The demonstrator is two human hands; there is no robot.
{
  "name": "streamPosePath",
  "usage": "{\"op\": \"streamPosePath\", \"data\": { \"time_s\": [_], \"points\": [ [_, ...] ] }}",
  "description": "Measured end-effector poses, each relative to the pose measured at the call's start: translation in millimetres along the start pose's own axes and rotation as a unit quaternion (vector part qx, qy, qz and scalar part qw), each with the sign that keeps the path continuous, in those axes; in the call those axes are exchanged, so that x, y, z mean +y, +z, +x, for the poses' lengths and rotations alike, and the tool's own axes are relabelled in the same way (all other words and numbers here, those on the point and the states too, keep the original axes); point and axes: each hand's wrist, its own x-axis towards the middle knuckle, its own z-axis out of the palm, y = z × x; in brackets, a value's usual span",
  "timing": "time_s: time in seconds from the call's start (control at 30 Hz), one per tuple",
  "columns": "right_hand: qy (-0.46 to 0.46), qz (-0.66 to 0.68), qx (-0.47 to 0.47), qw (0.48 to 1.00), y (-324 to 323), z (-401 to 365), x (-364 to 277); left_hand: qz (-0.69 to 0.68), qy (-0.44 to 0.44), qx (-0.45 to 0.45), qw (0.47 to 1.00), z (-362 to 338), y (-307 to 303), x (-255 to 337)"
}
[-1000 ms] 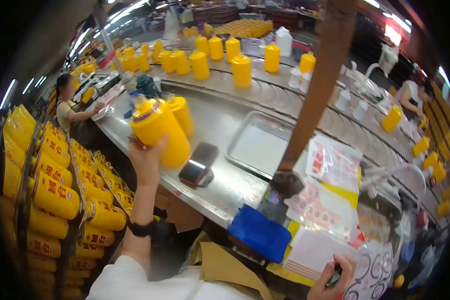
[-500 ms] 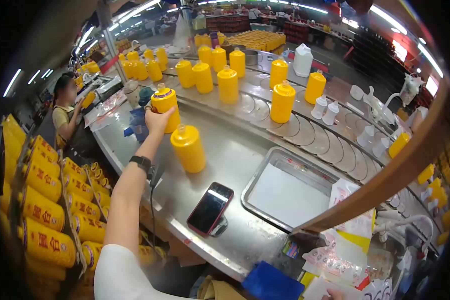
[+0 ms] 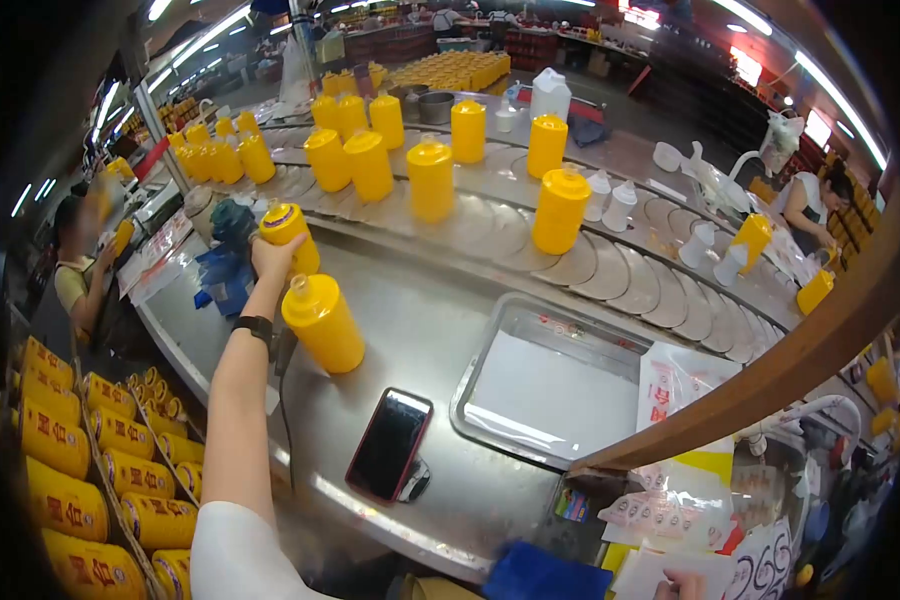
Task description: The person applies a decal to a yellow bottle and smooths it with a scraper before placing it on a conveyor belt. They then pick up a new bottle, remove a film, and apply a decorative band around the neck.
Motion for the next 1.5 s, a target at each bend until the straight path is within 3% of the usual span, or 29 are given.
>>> {"op": "streamPosePath", "data": {
  "time_s": [0.03, 0.07, 0.13, 0.17, 0.2, 0.23, 0.27, 0.33, 0.37, 0.43, 0.47, 0.53, 0.67, 0.73, 0.83, 0.9, 0.97, 1.03, 1.1, 1.13, 1.2, 1.5],
  "points": [
    [-0.017, 0.008, 0.006, 1.0, 2.9, 0.9, 1.4, -0.013, 0.018, -0.038, 0.999, 1.0, -7.6, -0.5],
    [-0.034, 0.016, 0.01, 0.999, 4.9, 0.9, 4.2, -0.043, 0.04, -0.015, 0.998, -3.5, -11.4, -2.1],
    [-0.026, -0.004, -0.011, 1.0, 10.3, -4.2, 18.9, -0.161, -0.044, -0.056, 0.984, -12.9, -30.4, 7.0],
    [-0.033, 0.002, -0.011, 0.999, 14.1, -6.5, 25.4, -0.158, -0.044, -0.054, 0.985, -22.7, -42.9, 13.0],
    [-0.039, 0.009, -0.011, 0.999, 15.6, -9.2, 27.4, -0.325, -0.081, -0.118, 0.935, -37.7, -60.1, 18.8],
    [-0.055, 0.022, -0.01, 0.998, 15.2, -10.0, 26.6, -0.481, -0.115, -0.179, 0.85, -55.4, -74.0, 22.7],
    [-0.052, 0.024, -0.014, 0.998, 16.1, -12.8, 25.6, -0.477, -0.115, -0.18, 0.852, -72.2, -79.7, 17.3],
    [-0.028, 0.087, -0.035, 0.995, 18.8, -17.9, 23.4, -0.608, -0.015, -0.336, 0.719, -106.6, -86.5, 3.6],
    [-0.045, 0.088, -0.014, 0.995, 18.4, -19.3, 15.4, -0.607, -0.011, -0.339, 0.719, -130.0, -91.9, 8.9],
    [-0.044, 0.12, -0.015, 0.992, 19.8, -24.6, 11.4, -0.374, 0.171, -0.246, 0.878, -173.0, -93.0, 25.9],
    [-0.042, 0.147, -0.02, 0.988, 18.7, -28.9, 10.2, -0.378, 0.173, -0.257, 0.873, -173.4, -92.3, 31.0],
    [-0.087, 0.169, -0.042, 0.981, 15.2, -29.9, 13.0, -0.32, 0.071, -0.254, 0.91, -173.8, -84.9, 26.9],
    [-0.069, 0.205, -0.015, 0.976, 7.1, -34.9, 6.5, -0.473, 0.039, -0.27, 0.838, -200.4, -124.4, 75.9],
    [-0.06, 0.221, -0.012, 0.973, 9.0, -31.3, 8.6, -0.514, 0.03, -0.327, 0.793, -233.9, -166.7, 114.8],
    [-0.124, 0.253, -0.022, 0.959, 6.8, -22.6, -4.0, -0.561, -0.008, -0.38, 0.735, -297.7, -196.0, 134.9],
    [-0.175, 0.278, -0.047, 0.943, 3.0, -19.5, -18.4, -0.589, -0.016, -0.476, 0.653, -355.8, -216.7, 172.5],
    [-0.205, 0.303, -0.074, 0.928, 1.8, -19.5, -32.0, -0.595, -0.108, -0.565, 0.562, -405.1, -226.2, 193.3],
    [-0.242, 0.288, -0.094, 0.922, 6.0, -21.5, -37.0, -0.536, -0.244, -0.618, 0.521, -449.1, -219.2, 192.7],
    [-0.225, 0.272, -0.096, 0.931, 13.7, -31.8, -33.4, -0.441, -0.287, -0.656, 0.541, -486.4, -223.2, 209.0],
    [-0.212, 0.255, -0.096, 0.938, 15.9, -37.8, -31.6, -0.436, -0.32, -0.675, 0.502, -501.8, -218.6, 202.4],
    [-0.167, 0.242, -0.118, 0.949, 14.0, -43.6, -19.6, -0.403, -0.271, -0.671, 0.561, -524.1, -223.6, 200.3],
    [-0.144, 0.3, -0.104, 0.937, 27.4, -25.4, 1.8, -0.377, -0.237, -0.687, 0.575, -529.5, -196.1, 220.0]
  ]
}}
